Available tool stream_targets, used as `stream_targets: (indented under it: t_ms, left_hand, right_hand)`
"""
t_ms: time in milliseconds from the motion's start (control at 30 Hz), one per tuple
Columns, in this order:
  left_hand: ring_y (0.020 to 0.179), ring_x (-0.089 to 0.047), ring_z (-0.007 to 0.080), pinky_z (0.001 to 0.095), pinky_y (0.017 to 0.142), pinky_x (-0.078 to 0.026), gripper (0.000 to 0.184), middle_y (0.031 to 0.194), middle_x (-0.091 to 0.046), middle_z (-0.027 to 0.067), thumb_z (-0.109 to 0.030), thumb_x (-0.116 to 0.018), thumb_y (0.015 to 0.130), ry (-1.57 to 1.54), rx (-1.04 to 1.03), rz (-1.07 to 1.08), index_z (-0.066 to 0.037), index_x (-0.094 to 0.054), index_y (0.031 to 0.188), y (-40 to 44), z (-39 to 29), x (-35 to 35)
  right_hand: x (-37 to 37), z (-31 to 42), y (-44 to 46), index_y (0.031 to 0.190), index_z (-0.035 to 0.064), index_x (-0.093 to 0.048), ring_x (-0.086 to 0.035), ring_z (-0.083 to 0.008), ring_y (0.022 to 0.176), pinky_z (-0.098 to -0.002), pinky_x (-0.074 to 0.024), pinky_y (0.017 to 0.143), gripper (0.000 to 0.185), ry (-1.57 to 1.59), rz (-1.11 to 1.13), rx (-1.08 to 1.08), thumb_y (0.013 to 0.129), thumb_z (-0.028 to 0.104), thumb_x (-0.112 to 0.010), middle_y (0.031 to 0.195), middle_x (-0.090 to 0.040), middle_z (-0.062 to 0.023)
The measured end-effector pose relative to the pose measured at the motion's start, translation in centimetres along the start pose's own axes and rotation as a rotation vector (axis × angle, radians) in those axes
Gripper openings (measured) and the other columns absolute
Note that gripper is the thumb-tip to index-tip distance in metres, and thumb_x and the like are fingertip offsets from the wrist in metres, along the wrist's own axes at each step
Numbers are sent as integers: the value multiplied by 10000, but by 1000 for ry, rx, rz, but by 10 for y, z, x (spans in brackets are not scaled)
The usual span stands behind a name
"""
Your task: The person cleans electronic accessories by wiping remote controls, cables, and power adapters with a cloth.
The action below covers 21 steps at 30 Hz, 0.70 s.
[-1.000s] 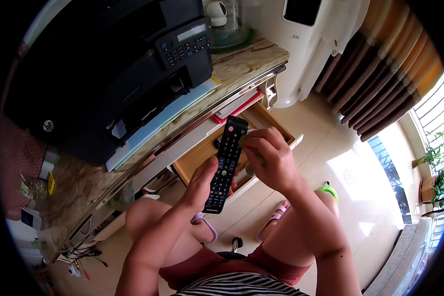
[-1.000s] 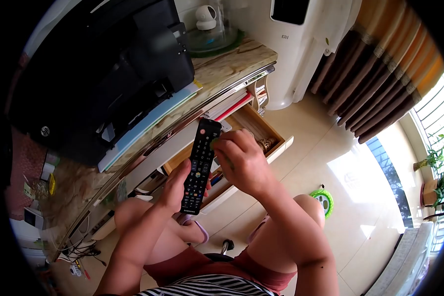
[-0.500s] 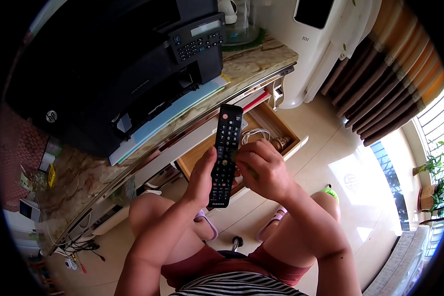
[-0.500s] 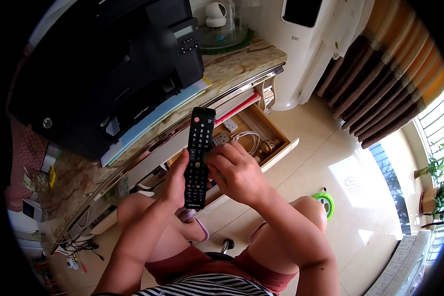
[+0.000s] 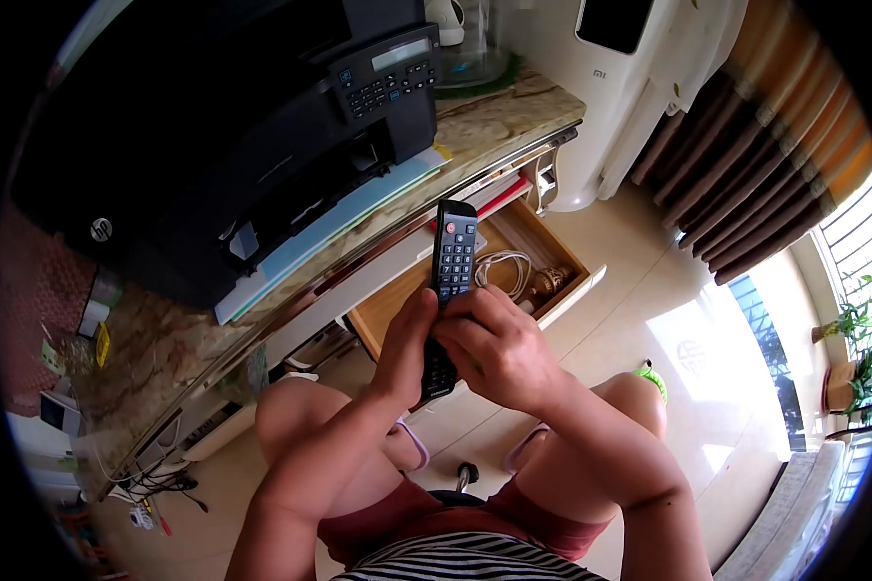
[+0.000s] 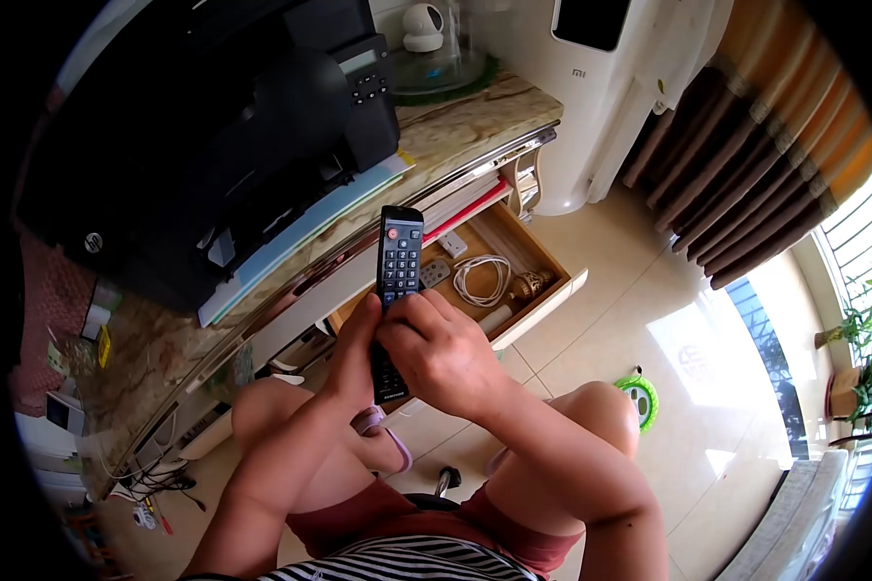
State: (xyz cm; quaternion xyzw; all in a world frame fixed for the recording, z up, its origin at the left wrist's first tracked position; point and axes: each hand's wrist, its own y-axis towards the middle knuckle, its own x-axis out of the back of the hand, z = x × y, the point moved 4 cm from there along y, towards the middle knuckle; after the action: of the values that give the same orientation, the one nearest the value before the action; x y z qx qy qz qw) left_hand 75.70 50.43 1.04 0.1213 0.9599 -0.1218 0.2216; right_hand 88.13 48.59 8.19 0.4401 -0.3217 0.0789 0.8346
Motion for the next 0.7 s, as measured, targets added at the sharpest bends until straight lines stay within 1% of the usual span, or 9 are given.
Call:
stream_targets:
  t_ms: [67, 133, 200, 267, 333, 400, 533, 600, 700]
  left_hand:
    - [880, -586, 106, 251, 778, -485, 445, 995, -594, 35, -446, -398, 998, -31, -13, 9, -56, -556, 1142, 1, 2, 1]
    - [877, -591, 109, 254, 775, -490, 455, 999, -599, 40, -453, -400, 995, -63, -25, 17, -52, -551, 1147, 1, 0, 1]
    - [791, -575, 78, 243, 690, -506, 413, 945, -586, 16, -423, -417, 1005, -82, -29, 58, -53, -532, 1149, 0, -5, -3]
    - [787, -585, 82, 249, 688, -518, 418, 941, -592, 20, -424, -415, 1004, -64, -25, 38, -52, -528, 1160, -2, -9, -6]
    - [784, -595, 86, 255, 686, -530, 424, 936, -598, 24, -425, -414, 1004, -44, -21, 21, -51, -524, 1171, -2, -9, -7]
    - [877, -627, 133, 277, 765, -527, 503, 998, -624, 68, -477, -398, 988, -17, -53, 17, -34, -538, 1182, 0, -9, -7]
    - [881, -632, 137, 293, 756, -538, 517, 1016, -625, 75, -494, -391, 986, -41, -53, 18, -38, -538, 1182, 0, -9, -1]
    - [881, -633, 137, 296, 742, -544, 528, 1037, -625, 73, -505, -382, 986, -17, -50, 19, -42, -537, 1186, -1, -10, 2]
    - [885, -635, 142, 294, 747, -548, 531, 1033, -630, 73, -507, -380, 985, -1, -61, -18, -41, -537, 1185, -3, -15, 0]
  right_hand:
    - [3, -5, -2, 880, 38, -664, -579, -272, 768, -356, -499, 678, 216, 24, -9, -68, 677, -15, -716, 913, -567, -92]
    - [4, -12, -7, 875, 39, -664, -583, -276, 778, -358, -501, 684, 212, 9, 7, -91, 677, -16, -716, 911, -564, -95]
    - [6, -17, -11, 870, 40, -663, -586, -281, 787, -359, -503, 691, 209, -9, 22, -115, 676, -17, -715, 910, -561, -97]
    - [8, -22, -11, 844, 50, -653, -581, -262, 807, -359, -512, 680, 148, -53, 27, -163, 704, 15, -685, 883, -551, -70]
    - [9, -19, -8, 849, 42, -651, -584, -272, 813, -359, -513, 682, 154, -46, 25, -166, 704, 7, -691, 893, -557, -77]
    - [8, -13, -3, 861, 40, -665, -596, -272, 778, -355, -509, 683, 198, 38, -18, -98, 679, -24, -711, 898, -572, -101]
    - [7, -14, -5, 897, 45, -680, -597, -265, 757, -353, -510, 671, 232, 53, -29, -115, 677, -25, -709, 893, -577, -97]
    - [7, -15, -9, 943, 51, -693, -599, -259, 751, -351, -513, 657, 279, -9, -15, -154, 676, -29, -706, 885, -576, -93]
    - [10, -13, -9, 966, 54, -700, -601, -252, 749, -347, -514, 650, 301, -42, 17, -128, 679, -37, -695, 872, -576, -92]
